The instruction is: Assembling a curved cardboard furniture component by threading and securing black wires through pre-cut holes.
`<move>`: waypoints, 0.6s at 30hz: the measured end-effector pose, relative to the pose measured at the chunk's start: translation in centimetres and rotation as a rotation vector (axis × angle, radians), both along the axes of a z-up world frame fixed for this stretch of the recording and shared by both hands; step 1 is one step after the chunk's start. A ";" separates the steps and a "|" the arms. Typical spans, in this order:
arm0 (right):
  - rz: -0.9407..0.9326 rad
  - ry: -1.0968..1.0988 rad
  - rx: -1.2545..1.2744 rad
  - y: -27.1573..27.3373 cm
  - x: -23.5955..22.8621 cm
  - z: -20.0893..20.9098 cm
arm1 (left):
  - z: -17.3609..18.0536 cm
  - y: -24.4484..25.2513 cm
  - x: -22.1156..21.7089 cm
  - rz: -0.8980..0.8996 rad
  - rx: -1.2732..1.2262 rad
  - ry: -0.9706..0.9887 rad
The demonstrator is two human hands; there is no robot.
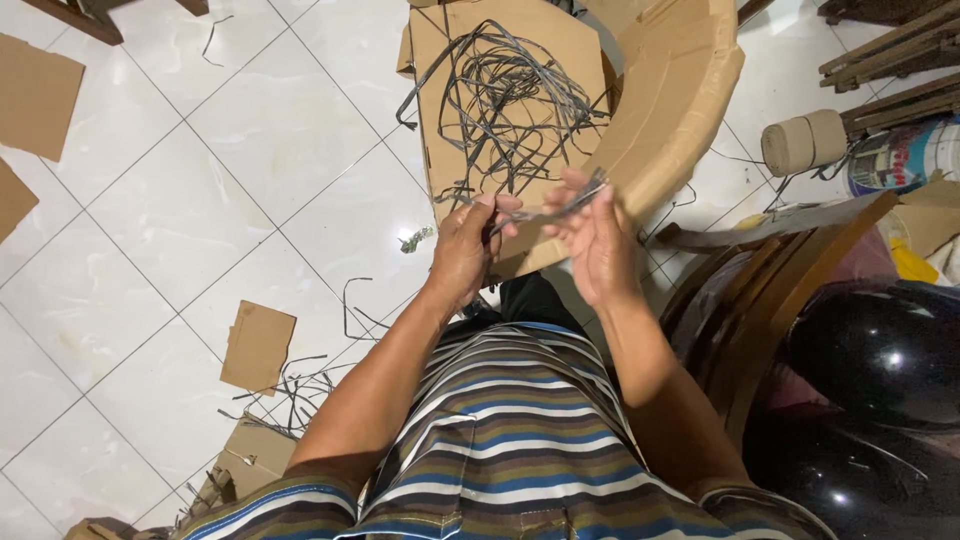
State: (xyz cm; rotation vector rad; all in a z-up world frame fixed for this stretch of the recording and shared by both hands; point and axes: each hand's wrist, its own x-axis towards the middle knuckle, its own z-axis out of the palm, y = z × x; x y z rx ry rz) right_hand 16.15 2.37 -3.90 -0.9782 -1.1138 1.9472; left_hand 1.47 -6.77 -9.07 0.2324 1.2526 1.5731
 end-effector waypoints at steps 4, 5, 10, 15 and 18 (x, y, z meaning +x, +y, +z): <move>0.088 0.092 -0.225 -3.2 -1.5 0.2 | 2.8 -0.3 1.1 0.020 -0.002 0.063; 0.058 0.018 -0.214 -3.8 -1.8 -0.2 | 2.4 -0.3 1.4 0.018 0.012 0.064; -0.086 0.002 -0.133 -2.9 -3.2 1.5 | 4.1 -1.6 1.0 0.002 0.008 0.047; 0.067 -0.526 1.128 1.6 0.6 5.5 | 2.7 -3.5 -5.8 -0.369 0.037 0.333; -0.085 0.014 0.437 4.6 3.8 4.1 | 3.1 -5.4 -12.2 -0.304 -0.209 0.505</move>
